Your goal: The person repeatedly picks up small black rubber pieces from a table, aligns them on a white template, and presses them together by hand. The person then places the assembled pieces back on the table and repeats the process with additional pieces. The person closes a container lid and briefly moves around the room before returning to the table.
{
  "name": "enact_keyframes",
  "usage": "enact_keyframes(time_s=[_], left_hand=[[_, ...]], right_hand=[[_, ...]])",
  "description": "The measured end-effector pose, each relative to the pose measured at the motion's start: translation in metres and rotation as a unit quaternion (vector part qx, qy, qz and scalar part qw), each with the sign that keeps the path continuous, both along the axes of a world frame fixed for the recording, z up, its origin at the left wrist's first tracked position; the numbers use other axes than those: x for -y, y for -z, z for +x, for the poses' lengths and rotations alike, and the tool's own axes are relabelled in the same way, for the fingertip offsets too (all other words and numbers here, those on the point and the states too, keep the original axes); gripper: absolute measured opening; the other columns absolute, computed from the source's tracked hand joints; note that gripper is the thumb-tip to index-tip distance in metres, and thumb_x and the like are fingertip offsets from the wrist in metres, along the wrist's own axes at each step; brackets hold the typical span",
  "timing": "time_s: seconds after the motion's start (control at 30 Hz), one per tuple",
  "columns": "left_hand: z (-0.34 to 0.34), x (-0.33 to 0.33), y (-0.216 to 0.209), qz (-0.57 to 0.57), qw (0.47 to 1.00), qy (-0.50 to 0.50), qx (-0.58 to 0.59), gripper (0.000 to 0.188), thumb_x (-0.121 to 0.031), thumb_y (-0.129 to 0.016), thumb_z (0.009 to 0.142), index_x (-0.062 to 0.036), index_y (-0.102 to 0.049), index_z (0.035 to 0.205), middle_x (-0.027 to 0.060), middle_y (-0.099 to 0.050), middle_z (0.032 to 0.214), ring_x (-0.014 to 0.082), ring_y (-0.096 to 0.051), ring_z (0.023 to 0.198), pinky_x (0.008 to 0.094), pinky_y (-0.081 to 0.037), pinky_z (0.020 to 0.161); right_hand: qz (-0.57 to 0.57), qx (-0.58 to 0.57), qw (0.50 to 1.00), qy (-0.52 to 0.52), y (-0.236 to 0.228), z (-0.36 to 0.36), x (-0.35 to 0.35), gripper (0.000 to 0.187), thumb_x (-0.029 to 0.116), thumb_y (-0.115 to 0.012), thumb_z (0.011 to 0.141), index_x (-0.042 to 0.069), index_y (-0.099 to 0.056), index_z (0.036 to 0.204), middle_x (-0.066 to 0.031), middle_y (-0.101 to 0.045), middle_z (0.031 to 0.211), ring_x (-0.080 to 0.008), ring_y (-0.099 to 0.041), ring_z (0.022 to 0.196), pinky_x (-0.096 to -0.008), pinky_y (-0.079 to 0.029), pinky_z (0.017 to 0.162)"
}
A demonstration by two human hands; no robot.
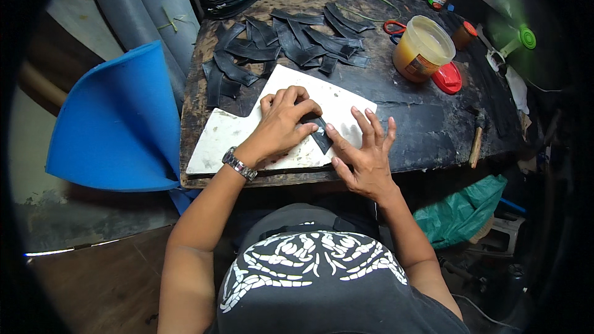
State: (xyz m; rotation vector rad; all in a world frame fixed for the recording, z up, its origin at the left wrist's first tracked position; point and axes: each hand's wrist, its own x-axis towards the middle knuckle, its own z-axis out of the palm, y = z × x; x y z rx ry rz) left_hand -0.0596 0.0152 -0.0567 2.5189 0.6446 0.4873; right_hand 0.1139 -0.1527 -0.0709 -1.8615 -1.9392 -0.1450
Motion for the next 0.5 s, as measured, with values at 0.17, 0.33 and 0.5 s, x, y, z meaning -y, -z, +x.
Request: enact_keyframes(time_s=[0.17, 0.33, 0.5], left_hand=[[0.001, -0.001, -0.005, -0.003, 1.000, -0.001, -0.020, 0.031, -0.031, -0.074, 0.085, -0.0197, -0.068, 0.113, 0.0060, -0.052, 0.121, 0.0271, -0.045, 0.123, 0.0444, -0.025, 0.104], [0.002, -0.004, -0.007, -0.008, 0.999, 0.000, -0.040, 0.032, -0.033, -0.074, 0.084, -0.0201, -0.067, 0.113, 0.0060, -0.053, 0.119, 0.0270, -0.046, 0.121, 0.0439, -0.026, 0.101], [0.004, -0.005, -0.009, -0.006, 0.999, 0.001, -0.047, 0.033, -0.031, -0.075, 0.083, -0.0199, -0.067, 0.112, 0.0056, -0.053, 0.117, 0.0265, -0.046, 0.121, 0.0441, -0.026, 0.100]], right_hand=[[0.027, 0.091, 0.995, 0.031, 0.005, -0.005, 0.001, 0.053, 0.042, -0.061, 0.090, 0.030, -0.058, 0.141, -0.0154, -0.032, 0.157, -0.0347, -0.019, 0.150, -0.0725, 0.004, 0.114], [-0.006, 0.133, 0.988, 0.073, 0.004, -0.026, 0.016, 0.053, 0.038, -0.063, 0.090, 0.019, -0.057, 0.140, -0.0166, -0.035, 0.154, -0.0366, -0.021, 0.149, -0.0770, -0.001, 0.112], [0.024, 0.082, 0.996, 0.009, -0.001, -0.029, 0.025, 0.048, 0.036, -0.063, 0.089, 0.016, -0.061, 0.133, -0.0169, -0.036, 0.151, -0.0392, -0.022, 0.147, -0.0791, -0.002, 0.110]])
